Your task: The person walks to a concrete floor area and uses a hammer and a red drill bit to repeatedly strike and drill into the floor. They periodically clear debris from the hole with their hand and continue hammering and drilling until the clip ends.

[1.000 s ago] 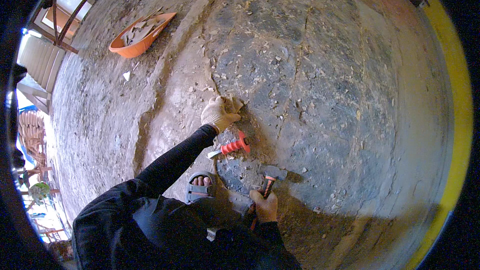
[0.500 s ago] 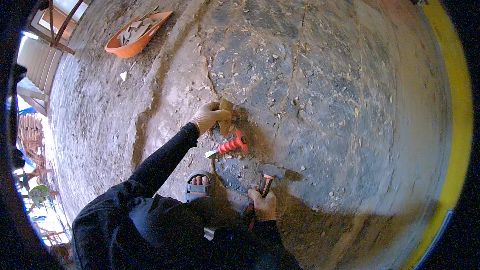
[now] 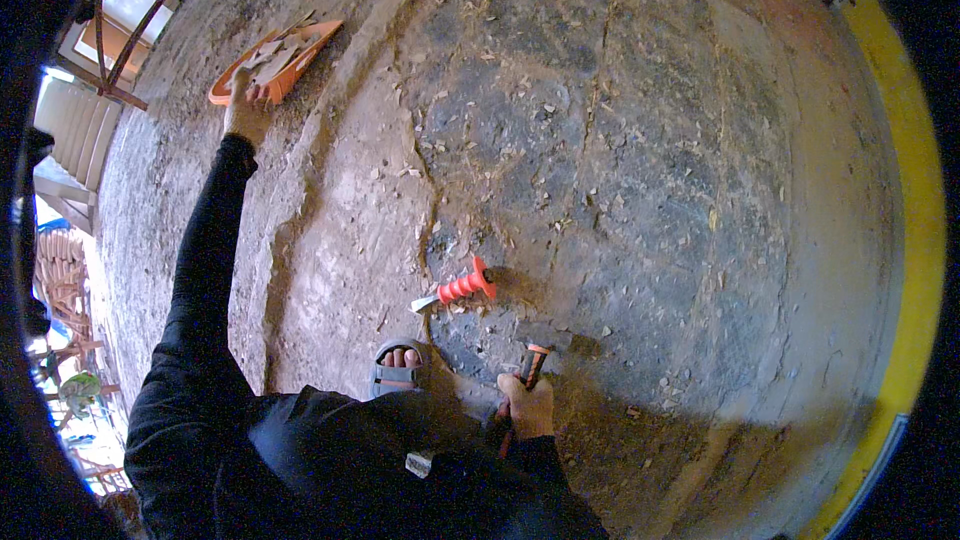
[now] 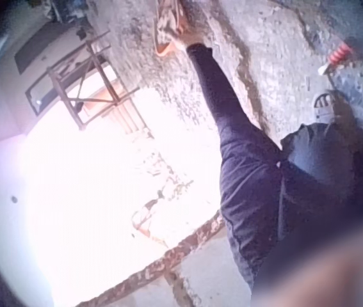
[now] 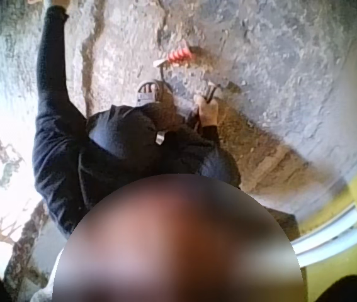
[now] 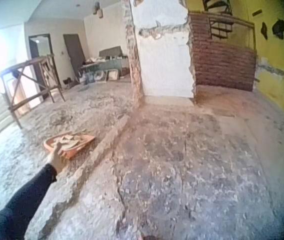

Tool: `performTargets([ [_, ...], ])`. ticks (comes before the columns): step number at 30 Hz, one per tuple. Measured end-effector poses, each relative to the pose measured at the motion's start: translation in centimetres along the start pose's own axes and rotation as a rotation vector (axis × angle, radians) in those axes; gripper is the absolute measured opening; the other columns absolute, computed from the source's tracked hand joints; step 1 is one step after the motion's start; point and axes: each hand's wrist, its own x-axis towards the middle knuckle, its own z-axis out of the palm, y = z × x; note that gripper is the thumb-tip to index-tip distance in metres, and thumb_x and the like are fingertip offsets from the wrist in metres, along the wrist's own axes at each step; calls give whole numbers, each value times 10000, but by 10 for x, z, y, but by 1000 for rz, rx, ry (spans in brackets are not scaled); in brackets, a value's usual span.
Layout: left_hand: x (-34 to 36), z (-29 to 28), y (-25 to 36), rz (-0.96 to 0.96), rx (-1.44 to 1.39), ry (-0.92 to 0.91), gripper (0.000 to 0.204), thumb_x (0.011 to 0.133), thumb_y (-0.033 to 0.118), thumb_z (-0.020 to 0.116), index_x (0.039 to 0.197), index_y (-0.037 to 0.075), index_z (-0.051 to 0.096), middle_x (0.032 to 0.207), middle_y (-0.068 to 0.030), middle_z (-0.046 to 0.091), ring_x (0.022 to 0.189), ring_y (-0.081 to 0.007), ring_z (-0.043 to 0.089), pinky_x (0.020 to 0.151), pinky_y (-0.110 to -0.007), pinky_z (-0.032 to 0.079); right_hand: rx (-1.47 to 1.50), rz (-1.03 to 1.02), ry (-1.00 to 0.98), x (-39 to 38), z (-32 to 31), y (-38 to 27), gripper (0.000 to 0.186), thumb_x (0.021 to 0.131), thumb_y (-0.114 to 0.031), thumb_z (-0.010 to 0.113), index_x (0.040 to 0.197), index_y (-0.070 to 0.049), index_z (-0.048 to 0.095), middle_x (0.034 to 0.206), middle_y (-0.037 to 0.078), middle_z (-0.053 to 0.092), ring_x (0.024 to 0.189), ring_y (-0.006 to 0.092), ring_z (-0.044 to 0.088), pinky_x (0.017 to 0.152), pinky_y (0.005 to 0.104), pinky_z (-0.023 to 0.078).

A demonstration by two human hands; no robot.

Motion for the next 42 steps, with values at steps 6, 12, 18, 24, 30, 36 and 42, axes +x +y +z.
performTargets([
  [6, -98, -16, -81, 238, 1004, -321, 637, 871, 389, 867, 1377, 80, 636, 1272, -59, 665, 1119, -222, 637, 893, -352, 523, -7, -32, -36, 2, -5, 2, 171, 867, -192, 776, 844, -77, 652, 639, 7, 612, 502, 150, 591, 489, 322, 452],
  [12, -304, -2, -190, 631, 1444, -824, 770, 738, 422, 938, 1364, 92, 634, 1351, -155, 647, 1238, -370, 616, 1036, -483, 498, 17, -4, -50, 1, -11, 2, 159, 870, -229, 780, 864, -105, 681, 756, -32, 638, 679, 108, 600, 629, 314, 464],
  [18, -391, 29, -204, 410, 1836, -998, 731, 702, 585, 888, 1223, 109, 700, 1187, -122, 690, 1109, -331, 665, 930, -475, 533, 372, 101, -266, -6, -25, 9, 232, 978, -197, 659, 1164, -71, 600, 832, 40, 583, 689, 172, 577, 632, 364, 515],
  [24, -375, 18, -228, 187, 1584, -1052, 589, 798, 457, 899, 1203, 69, 718, 1113, -71, 746, 985, -219, 707, 845, -412, 565, 909, 269, -651, -26, -28, 29, 295, 988, -250, 679, 1230, -112, 583, 918, 48, 561, 763, 203, 560, 683, 407, 514],
  [30, -303, 37, -203, -253, 674, -683, 256, 969, 268, 728, 1130, 86, 645, 911, -12, 684, 759, -135, 654, 649, -314, 518, 793, 261, -602, -44, -33, 36, 310, 1000, -279, 680, 1234, -102, 579, 882, 41, 537, 716, 177, 542, 680, 407, 528],
  [36, -238, 60, -207, 29, 530, -723, 221, 949, 222, 797, 1059, 89, 661, 906, 12, 675, 764, -137, 654, 651, -319, 510, 780, 329, -573, -38, -28, 35, 270, 1003, -262, 669, 1198, -84, 611, 813, 31, 535, 643, 155, 513, 626, 394, 521],
  [42, -232, 67, -224, 97, 772, -615, 247, 930, 212, 828, 1068, 89, 664, 874, 33, 655, 736, -99, 604, 640, -309, 490, 726, 340, -512, -42, -27, 29, 256, 998, -264, 677, 1160, -76, 616, 805, 31, 546, 621, 136, 498, 592, 363, 501],
])
